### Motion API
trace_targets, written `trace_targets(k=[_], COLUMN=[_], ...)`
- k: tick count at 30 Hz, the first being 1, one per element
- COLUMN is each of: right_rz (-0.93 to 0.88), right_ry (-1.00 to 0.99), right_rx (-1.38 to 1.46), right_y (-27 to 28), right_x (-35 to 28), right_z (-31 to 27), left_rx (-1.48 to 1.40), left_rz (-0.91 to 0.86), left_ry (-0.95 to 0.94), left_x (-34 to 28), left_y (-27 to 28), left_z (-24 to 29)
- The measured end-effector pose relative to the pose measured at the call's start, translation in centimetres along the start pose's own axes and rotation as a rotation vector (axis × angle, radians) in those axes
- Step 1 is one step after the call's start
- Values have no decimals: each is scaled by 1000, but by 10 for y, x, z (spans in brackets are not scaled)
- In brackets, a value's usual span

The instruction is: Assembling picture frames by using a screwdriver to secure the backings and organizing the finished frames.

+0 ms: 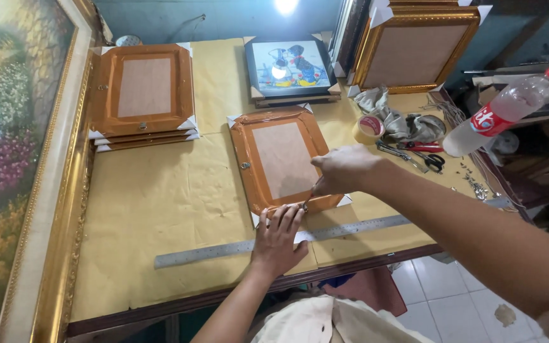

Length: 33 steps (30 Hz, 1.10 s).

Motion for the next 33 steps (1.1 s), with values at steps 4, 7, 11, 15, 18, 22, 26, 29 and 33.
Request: trace_targets(k=[4, 7, 11, 15, 18, 22, 26, 29, 33], right_rz=[141, 241, 82, -20, -14, 170, 48, -13, 32], right_ry=[380, 477, 173, -101, 163, 453, 226, -55, -116], right_rx=[41, 38, -119, 160, 190, 273, 310, 246, 152], right_y=[-10, -15, -32, -27, -14, -9, -28, -29, -25], right_x=[-7, -11, 1, -20, -36, -36, -6, -1, -6], right_z=[-9, -14, 10, 40, 22, -1, 3, 23, 42], left_rx=[8, -28, -53, -22, -27, -5, -50, -67, -46], left_rz=[-10, -33, -114, -150, -170, -162, -212, -250, -200], left_ry=[5, 35, 44, 37, 29, 30, 44, 50, 44], left_x=[0, 3, 0, 0, 0, -1, 0, 1, 0], left_y=[1, -1, -9, -10, -9, -13, -14, -12, -13], left_z=[2, -2, -1, 0, 1, 1, 0, 0, 1])
Point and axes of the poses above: each hand's wrist, its own x-axis towards the middle knuckle, its own y-axis out of the back of the hand, z = x × y, the point moved 7 cm from there along x, towards the middle knuckle, and after that the axes turned 4 degrees about x, right-handed, at the moved point
